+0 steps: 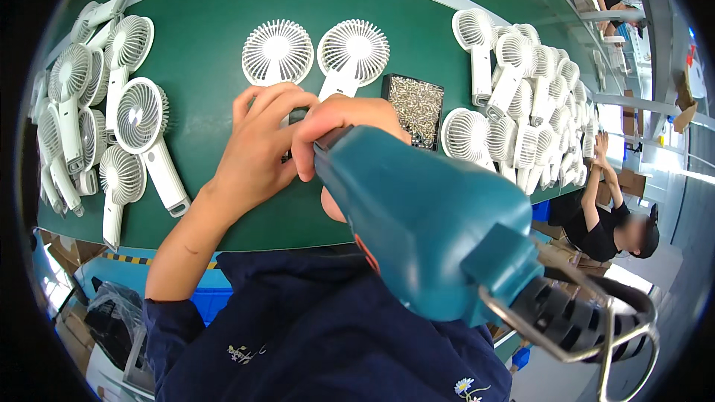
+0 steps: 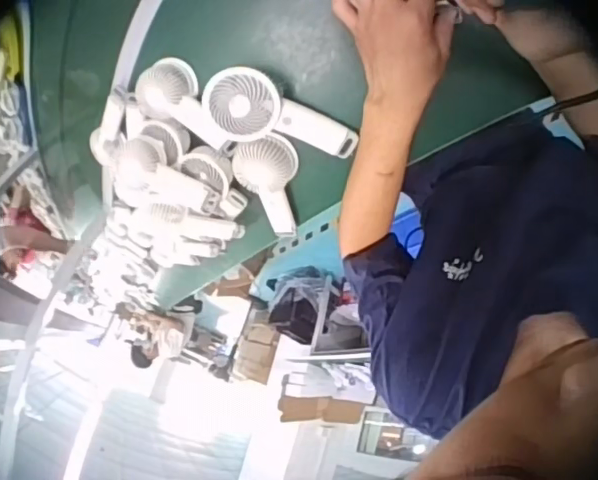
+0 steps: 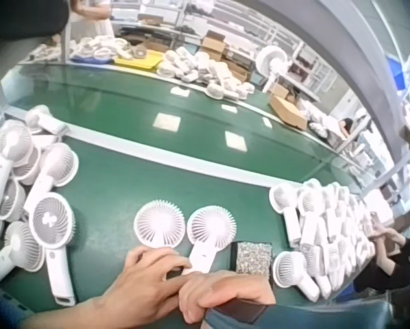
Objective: Assembling portable handheld fans using an electric screwdriver.
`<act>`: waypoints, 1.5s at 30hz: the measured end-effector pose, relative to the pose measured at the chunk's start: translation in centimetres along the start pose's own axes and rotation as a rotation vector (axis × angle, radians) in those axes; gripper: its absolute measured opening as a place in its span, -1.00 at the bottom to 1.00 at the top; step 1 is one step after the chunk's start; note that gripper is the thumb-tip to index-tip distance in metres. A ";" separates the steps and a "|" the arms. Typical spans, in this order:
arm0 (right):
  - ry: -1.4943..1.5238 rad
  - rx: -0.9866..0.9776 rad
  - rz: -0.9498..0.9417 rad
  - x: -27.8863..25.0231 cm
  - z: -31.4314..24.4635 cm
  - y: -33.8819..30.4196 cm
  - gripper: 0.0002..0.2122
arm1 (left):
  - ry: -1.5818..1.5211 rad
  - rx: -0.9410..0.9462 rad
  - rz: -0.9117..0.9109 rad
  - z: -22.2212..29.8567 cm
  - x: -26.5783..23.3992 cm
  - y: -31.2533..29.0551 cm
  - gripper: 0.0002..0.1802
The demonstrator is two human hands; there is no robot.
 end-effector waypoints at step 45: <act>0.137 0.017 0.198 -2.1 -3.4 -0.8 -0.14 | -0.077 0.100 0.053 1.5 1.3 -0.5 -0.82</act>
Point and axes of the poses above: each hand's wrist, its own y-axis towards the middle knuckle, its own x-axis out of the palm, z = x × y, the point moved 3 cm from there along y, towards the middle knuckle, and after that the axes turned 7 degrees about z, right-handed, at the moved point
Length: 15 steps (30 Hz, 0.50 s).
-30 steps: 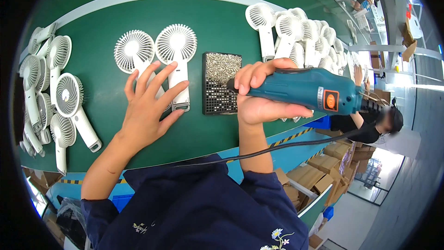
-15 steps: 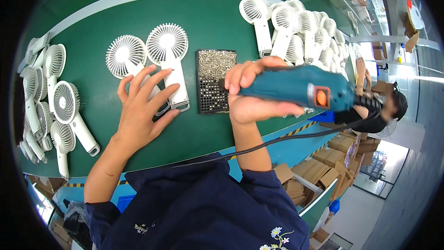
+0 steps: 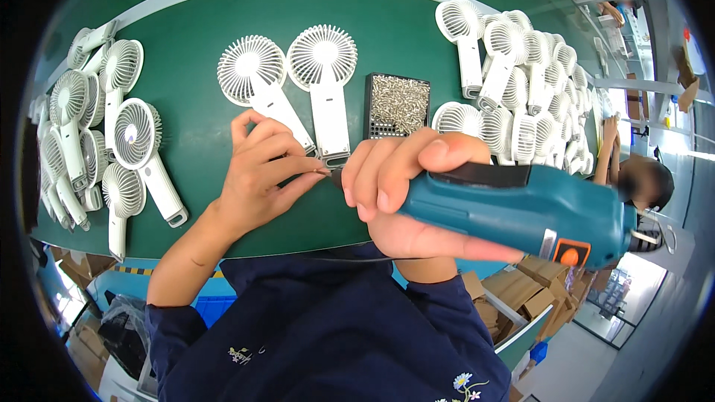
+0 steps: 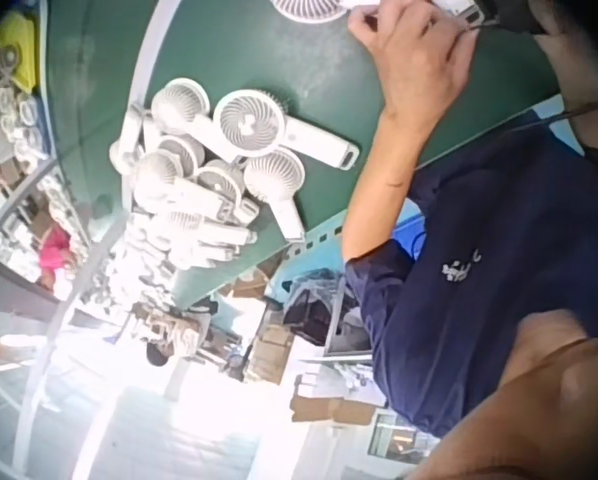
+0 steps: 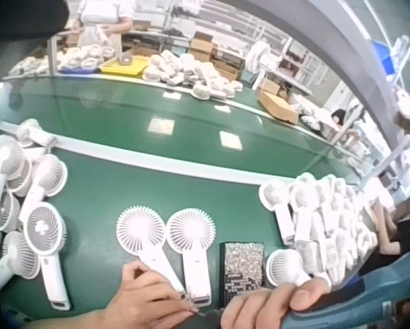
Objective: Assembling portable handheld fans using an electric screwdriver.
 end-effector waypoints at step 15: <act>-0.170 -0.024 -0.092 1.1 2.3 0.6 -0.05 | 0.027 -0.072 0.016 -0.6 -0.9 0.6 -0.77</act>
Point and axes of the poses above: each hand's wrist, its own y-axis towards the middle knuckle, its own x-axis out of the palm, z = x × y, the point moved 3 cm from there along y, towards the middle knuckle, and after that the axes turned 7 degrees about z, right-handed, at the moved point
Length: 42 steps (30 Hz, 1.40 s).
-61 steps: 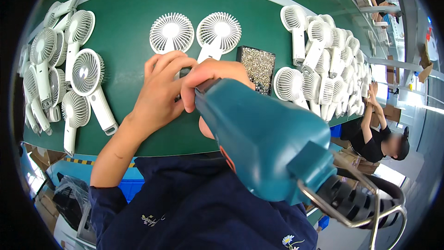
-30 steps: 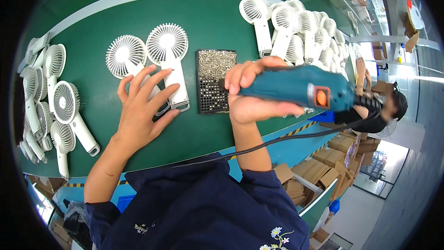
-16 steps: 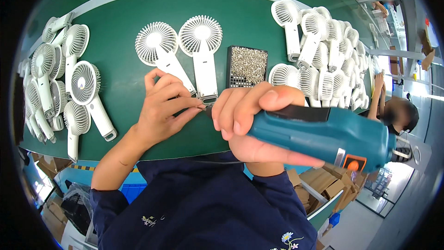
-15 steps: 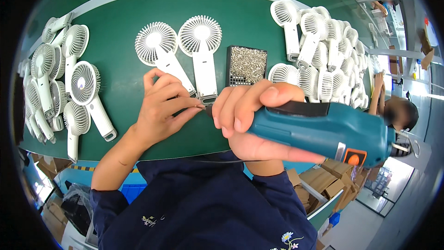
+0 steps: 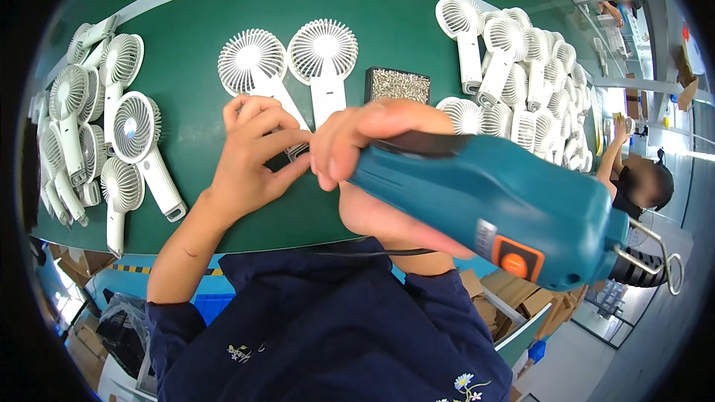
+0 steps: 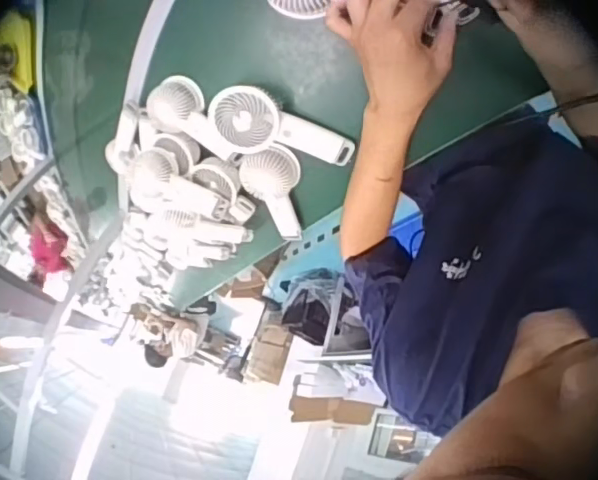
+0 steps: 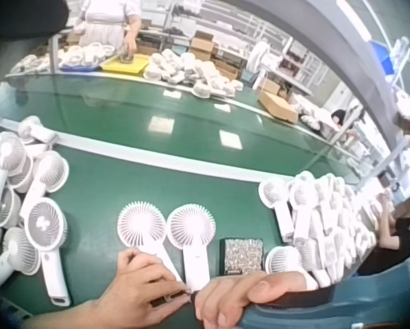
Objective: Assembling portable handheld fans using an electric screwdriver.
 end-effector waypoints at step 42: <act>-0.252 -0.174 0.347 -8.9 -3.6 0.3 -0.08 | 0.009 0.080 0.015 -0.6 0.5 -0.1 -0.77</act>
Point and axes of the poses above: each hand's wrist, its own y-axis towards the middle knuckle, its own x-axis out of the palm, z = x × y, the point moved 3 cm from there along y, towards the middle knuckle, and after that the axes turned 7 degrees about z, right-handed, at the moved point
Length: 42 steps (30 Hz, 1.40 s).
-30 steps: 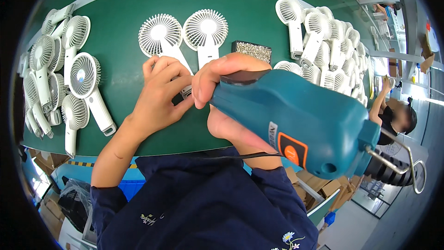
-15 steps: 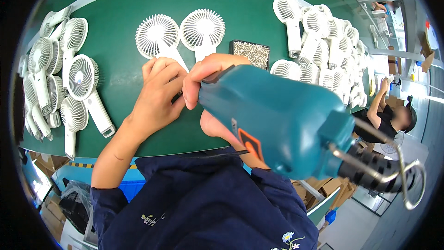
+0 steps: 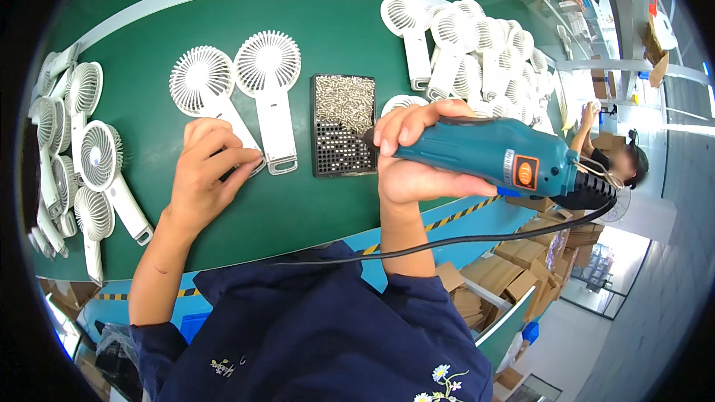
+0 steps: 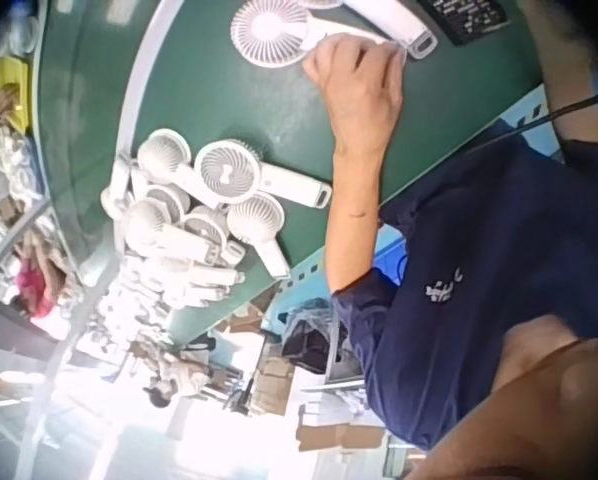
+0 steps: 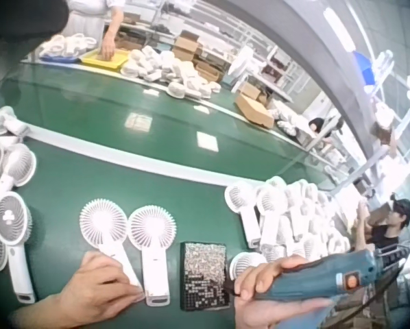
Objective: Assembling portable handheld fans using an electric screwdriver.
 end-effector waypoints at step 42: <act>0.395 0.217 -0.246 7.9 -0.4 -3.6 -0.06 | -0.083 -0.046 -0.029 0.7 -0.4 -0.3 -0.76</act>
Point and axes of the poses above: each hand's wrist, its own y-axis towards the middle knuckle, its own x-axis out of the palm, z = x × y, the point moved 3 cm from there along y, towards the middle knuckle, and after that the axes turned 7 degrees about z, right-handed, at the moved point
